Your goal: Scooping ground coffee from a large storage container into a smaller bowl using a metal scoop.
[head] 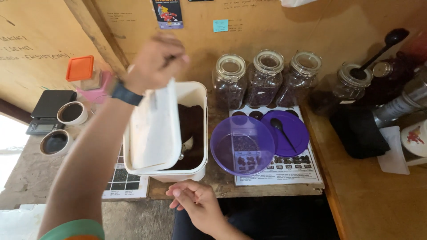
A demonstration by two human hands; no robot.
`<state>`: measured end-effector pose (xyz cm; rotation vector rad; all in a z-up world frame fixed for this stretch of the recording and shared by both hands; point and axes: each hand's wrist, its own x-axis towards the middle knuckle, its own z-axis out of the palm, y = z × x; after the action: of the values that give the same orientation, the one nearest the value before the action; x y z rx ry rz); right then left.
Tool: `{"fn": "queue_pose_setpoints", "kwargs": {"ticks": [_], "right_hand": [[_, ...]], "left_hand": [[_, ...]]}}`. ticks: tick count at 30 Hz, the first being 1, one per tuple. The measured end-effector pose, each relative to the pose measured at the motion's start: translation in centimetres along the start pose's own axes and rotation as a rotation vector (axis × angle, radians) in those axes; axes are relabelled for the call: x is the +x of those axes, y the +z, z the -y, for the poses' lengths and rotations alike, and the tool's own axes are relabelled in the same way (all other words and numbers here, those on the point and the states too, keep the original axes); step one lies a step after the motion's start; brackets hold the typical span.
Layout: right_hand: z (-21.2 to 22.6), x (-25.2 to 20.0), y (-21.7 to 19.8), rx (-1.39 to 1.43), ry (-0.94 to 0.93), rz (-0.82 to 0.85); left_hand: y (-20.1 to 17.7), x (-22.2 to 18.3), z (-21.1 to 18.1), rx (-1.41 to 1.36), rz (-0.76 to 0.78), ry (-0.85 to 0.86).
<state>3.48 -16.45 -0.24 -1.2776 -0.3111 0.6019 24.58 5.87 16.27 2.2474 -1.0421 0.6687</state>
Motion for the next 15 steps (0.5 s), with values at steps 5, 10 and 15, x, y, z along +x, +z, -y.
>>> {"fn": "queue_pose_setpoints", "kwargs": {"ticks": [5, 10, 15], "right_hand": [[2.3, 0.0, -1.7, -0.09, -0.068, 0.007], [4.9, 1.5, -3.8, 0.22, -0.221, 0.176], [8.9, 3.7, -5.0, 0.525, 0.041, 0.2]], "left_hand": [[-6.8, -2.1, -2.4, 0.23, -0.143, 0.047], [-8.9, -5.8, -2.1, 0.737, -0.814, 0.382], [-2.8, -12.1, -9.2, 1.016, -0.79, 0.123]]}}
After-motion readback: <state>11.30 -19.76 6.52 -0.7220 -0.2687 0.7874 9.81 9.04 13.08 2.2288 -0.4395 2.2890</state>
